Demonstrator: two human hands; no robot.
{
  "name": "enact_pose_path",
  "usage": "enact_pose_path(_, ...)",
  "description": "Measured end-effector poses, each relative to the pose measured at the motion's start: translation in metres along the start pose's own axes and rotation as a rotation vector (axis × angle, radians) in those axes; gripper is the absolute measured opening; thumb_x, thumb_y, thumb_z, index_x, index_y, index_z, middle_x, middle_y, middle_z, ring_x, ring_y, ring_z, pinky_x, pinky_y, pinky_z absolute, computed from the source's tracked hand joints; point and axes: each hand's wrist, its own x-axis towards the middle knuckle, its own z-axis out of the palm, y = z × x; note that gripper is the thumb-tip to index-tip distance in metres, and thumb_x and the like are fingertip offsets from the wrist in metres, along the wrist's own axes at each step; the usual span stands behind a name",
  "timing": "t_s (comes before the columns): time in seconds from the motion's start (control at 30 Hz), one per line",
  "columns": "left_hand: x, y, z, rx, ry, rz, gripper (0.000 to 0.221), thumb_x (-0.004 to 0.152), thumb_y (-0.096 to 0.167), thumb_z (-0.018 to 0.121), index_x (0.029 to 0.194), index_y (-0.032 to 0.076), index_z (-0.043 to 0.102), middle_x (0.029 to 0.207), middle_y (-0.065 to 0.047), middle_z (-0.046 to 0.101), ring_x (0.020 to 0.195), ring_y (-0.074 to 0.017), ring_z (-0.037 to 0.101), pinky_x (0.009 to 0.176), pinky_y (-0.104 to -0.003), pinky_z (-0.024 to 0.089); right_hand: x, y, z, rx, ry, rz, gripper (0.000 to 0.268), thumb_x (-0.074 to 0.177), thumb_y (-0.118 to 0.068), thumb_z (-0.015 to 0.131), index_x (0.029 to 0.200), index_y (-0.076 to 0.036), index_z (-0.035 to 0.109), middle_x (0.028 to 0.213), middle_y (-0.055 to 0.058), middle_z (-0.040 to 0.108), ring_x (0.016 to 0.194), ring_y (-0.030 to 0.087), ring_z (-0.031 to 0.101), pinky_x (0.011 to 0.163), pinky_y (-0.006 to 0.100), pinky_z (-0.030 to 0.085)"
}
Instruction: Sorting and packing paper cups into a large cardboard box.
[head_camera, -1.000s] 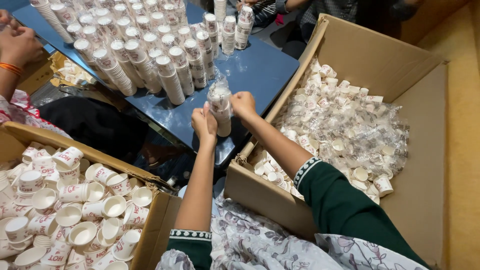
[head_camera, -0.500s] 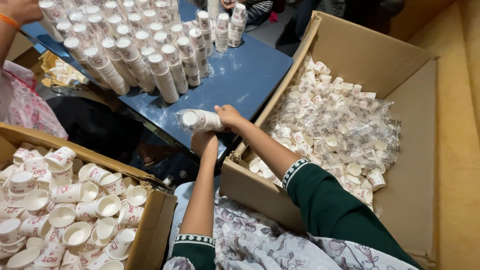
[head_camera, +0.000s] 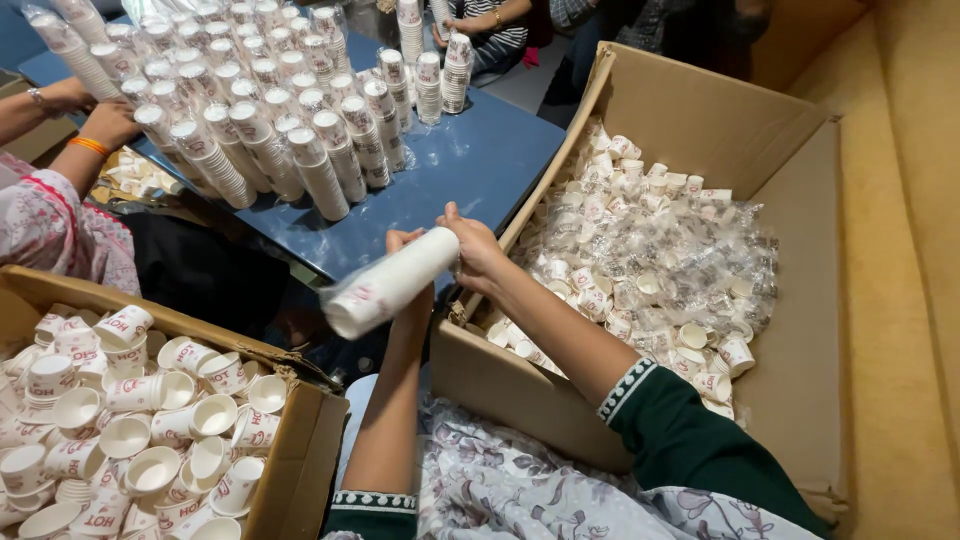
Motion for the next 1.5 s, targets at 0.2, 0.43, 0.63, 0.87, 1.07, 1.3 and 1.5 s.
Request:
enact_pose_path(0.2,0.034,0.113,0.03,0.218,-0.043,-0.331,0.029,0.102,0.03,0.068,0.088,0.004,0.064,0.064,-0.007,0.065,0.055,-0.0124,0.059,0.053,-0.033,0.047,-0.063,-0.044,-0.02,0.108,-0.032,-0.109,0.041,0.102,-0.043,0.058,0.103,-0.002,0.059,0.089,0.007,0.063,0.076,0.017,0.065,0.07,0.035,0.059)
enact_pose_path(0.43,0.027,0.153,0.105,0.106,-0.208,-0.269,0.021,0.097,0.022,0.067,0.09,0.003,0.072,0.068,-0.008,0.07,0.057,-0.015,0.061,0.054,-0.034,0.046,-0.133,-0.087,-0.082,0.059,0.127,-0.204,0.044,0.103,-0.046,0.053,0.107,-0.003,0.062,0.085,0.006,0.064,0.069,0.014,0.066,0.062,0.031,0.059)
enact_pose_path(0.63,0.022,0.149,0.179,0.013,-0.369,-0.169,0.018,0.096,0.021,0.066,0.092,0.006,0.074,0.073,-0.009,0.074,0.063,-0.0228,0.071,0.058,-0.036,0.052,-0.152,-0.129,-0.138,-0.099,0.14,-0.358,0.045,0.108,-0.05,0.048,0.111,-0.007,0.061,0.079,0.006,0.064,0.057,0.015,0.063,0.05,0.029,0.054)
enact_pose_path(0.87,-0.014,0.088,0.202,0.442,-0.482,0.334,0.018,0.105,0.025,0.062,0.095,0.011,0.065,0.066,-0.011,0.069,0.059,-0.0301,0.068,0.053,-0.046,0.051,-0.158,-0.136,-0.148,0.017,0.108,-0.377,0.04,0.102,-0.047,0.047,0.1,-0.007,0.051,0.09,0.006,0.066,0.075,0.016,0.067,0.069,0.032,0.06)
enact_pose_path(1.07,-0.013,0.085,0.191,0.151,-0.271,-0.004,0.02,0.108,0.019,0.049,0.097,0.007,0.062,0.068,-0.006,0.067,0.054,-0.02,0.064,0.05,-0.035,0.047,-0.159,-0.129,-0.15,-0.153,0.156,-0.467,0.042,0.101,-0.051,0.052,0.101,-0.01,0.057,0.082,0.001,0.059,0.068,0.01,0.059,0.06,0.025,0.052)
enact_pose_path(1.3,-0.04,0.064,0.205,-0.478,-0.409,-0.292,0.025,0.108,0.021,0.057,0.093,0.003,0.065,0.08,-0.001,0.065,0.069,-0.0073,0.058,0.06,-0.025,0.048,-0.153,-0.12,-0.16,-0.196,0.298,-0.722,0.041,0.104,-0.049,0.053,0.099,-0.008,0.054,0.082,-0.004,0.05,0.069,0.006,0.049,0.062,0.023,0.045)
enact_pose_path(1.5,-0.05,0.075,0.213,-0.649,-0.515,-0.476,0.021,0.104,0.02,0.064,0.106,0.0,0.067,0.093,0.002,0.066,0.084,-0.0042,0.057,0.076,-0.021,0.048,-0.153,-0.113,-0.168,-0.456,0.478,-0.935,0.038,0.11,-0.043,0.052,0.097,-0.008,0.055,0.086,-0.005,0.047,0.078,0.004,0.04,0.07,0.02,0.036)
